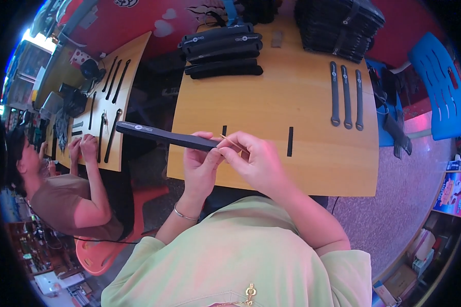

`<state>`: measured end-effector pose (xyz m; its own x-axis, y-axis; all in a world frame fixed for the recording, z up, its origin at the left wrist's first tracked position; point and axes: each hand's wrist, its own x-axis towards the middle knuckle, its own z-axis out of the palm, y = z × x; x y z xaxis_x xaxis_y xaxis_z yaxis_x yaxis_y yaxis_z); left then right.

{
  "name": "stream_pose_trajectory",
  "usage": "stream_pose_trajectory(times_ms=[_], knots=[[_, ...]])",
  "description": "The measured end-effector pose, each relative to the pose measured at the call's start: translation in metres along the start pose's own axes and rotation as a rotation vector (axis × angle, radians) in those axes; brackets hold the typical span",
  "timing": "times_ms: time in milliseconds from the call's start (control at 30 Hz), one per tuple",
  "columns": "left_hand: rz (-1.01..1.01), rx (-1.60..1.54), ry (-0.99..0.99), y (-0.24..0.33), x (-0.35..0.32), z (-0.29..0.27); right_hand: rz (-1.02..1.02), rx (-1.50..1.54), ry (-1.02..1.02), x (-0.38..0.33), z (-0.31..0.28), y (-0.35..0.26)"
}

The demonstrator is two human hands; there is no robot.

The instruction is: Assembling black flexible straps by inserting components and inspecting the finish.

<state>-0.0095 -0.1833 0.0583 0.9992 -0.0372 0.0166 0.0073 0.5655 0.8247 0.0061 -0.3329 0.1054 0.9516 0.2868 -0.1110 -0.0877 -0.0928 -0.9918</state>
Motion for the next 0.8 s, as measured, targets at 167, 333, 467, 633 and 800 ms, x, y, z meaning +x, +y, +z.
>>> stream_pose_trajectory(times_ms=[167, 333, 467, 633, 800], knots=[[0.001, -0.007, -0.013, -0.003, 0.0, -0.001, 0.045, 0.002, 0.004, 0.001, -0.002, 0.002], [0.001, -0.003, -0.016, -0.004, -0.001, -0.001, -0.015, -0.029, 0.036, 0.002, -0.001, 0.008], [0.006, -0.008, -0.002, -0.005, 0.0, -0.003, -0.073, -0.12, 0.071, 0.0, -0.002, -0.001], [0.005, -0.005, -0.001, -0.005, 0.001, -0.005, -0.201, -0.246, 0.113, -0.003, -0.002, -0.005], [0.018, 0.013, -0.007, -0.004, 0.001, -0.004, -0.257, -0.359, 0.123, -0.004, -0.002, -0.008]])
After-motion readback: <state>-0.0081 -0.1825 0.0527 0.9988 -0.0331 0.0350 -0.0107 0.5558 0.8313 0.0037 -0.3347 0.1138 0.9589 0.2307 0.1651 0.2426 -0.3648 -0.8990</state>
